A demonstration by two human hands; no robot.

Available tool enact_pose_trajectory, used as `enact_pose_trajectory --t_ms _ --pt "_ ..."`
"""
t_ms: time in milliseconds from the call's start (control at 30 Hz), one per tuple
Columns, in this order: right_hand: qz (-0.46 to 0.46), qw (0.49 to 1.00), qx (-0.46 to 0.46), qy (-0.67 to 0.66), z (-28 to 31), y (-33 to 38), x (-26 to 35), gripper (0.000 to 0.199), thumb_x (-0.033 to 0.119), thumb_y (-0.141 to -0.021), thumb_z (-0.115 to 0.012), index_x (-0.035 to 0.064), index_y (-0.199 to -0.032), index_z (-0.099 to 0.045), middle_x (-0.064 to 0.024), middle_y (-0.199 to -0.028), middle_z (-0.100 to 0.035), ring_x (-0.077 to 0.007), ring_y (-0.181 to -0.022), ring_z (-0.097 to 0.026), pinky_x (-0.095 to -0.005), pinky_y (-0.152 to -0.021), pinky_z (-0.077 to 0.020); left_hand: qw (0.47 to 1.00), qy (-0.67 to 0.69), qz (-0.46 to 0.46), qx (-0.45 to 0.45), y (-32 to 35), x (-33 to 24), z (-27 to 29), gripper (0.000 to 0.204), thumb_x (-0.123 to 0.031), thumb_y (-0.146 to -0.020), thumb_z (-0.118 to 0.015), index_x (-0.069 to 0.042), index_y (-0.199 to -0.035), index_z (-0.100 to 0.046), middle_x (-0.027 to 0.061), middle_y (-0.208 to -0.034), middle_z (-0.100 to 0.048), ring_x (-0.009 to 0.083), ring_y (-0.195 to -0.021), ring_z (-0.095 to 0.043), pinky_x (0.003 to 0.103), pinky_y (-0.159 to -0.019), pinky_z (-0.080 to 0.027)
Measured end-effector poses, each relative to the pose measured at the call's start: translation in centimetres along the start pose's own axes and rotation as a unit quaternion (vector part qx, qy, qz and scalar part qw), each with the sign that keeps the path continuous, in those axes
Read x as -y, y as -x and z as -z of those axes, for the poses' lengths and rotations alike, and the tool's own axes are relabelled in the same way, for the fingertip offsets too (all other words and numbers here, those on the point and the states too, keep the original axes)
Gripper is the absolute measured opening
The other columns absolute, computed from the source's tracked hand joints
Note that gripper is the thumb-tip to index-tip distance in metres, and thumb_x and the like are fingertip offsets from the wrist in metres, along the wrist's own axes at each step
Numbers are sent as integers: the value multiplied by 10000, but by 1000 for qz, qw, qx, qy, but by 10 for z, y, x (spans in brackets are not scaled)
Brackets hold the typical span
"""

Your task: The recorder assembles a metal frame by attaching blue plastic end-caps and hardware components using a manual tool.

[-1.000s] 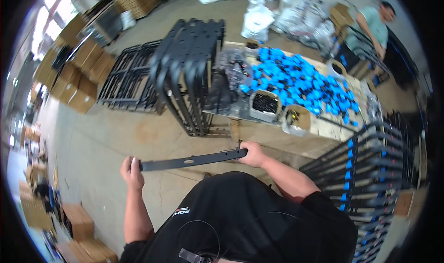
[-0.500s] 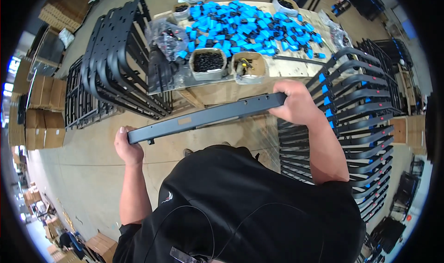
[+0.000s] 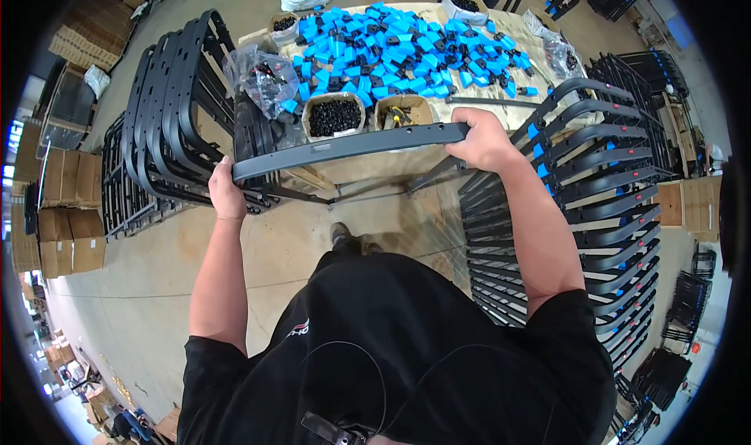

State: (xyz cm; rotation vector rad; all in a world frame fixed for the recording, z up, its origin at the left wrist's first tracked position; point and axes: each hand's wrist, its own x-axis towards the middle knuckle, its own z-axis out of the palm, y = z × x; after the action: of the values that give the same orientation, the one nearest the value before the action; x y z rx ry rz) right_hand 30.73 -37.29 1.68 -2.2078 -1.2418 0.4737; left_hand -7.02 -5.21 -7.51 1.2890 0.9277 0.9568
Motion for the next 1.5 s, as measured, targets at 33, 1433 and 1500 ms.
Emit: enact_pose_trajectory --t_ms 33,1433,1500 --pt "-20 999 14 -31 4 -12 9 325 198 -663 -795 37 -909 -657 -161 -806 -667 -331 -735 -642 -410 -694 -512 1000 11 5 6 -11 3 0 355 -345 -1010 -550 -106 -747 -539 -45 -712 -474 77 -638 -415 264 -598 -329" --pt "-105 945 311 17 -93 -21 -206 276 257 -822 -619 3 -880 -713 -225 -852 -700 -412 -811 -674 -469 -746 -527 828 -529 -183 29 -51 -104 -173 217 -253 -892 -697 -42 -849 -665 131 -776 -662 317 -736 -649 403 -693 -505" --pt "-44 932 359 -18 -97 -30 -178 264 248 -843 -616 7 -897 -711 -215 -837 -697 -401 -791 -672 -468 -734 -526 847 -494 -196 4 -50 -95 -166 218 -233 -897 -687 -27 -834 -652 133 -756 -651 305 -708 -638 393 -671 -497"
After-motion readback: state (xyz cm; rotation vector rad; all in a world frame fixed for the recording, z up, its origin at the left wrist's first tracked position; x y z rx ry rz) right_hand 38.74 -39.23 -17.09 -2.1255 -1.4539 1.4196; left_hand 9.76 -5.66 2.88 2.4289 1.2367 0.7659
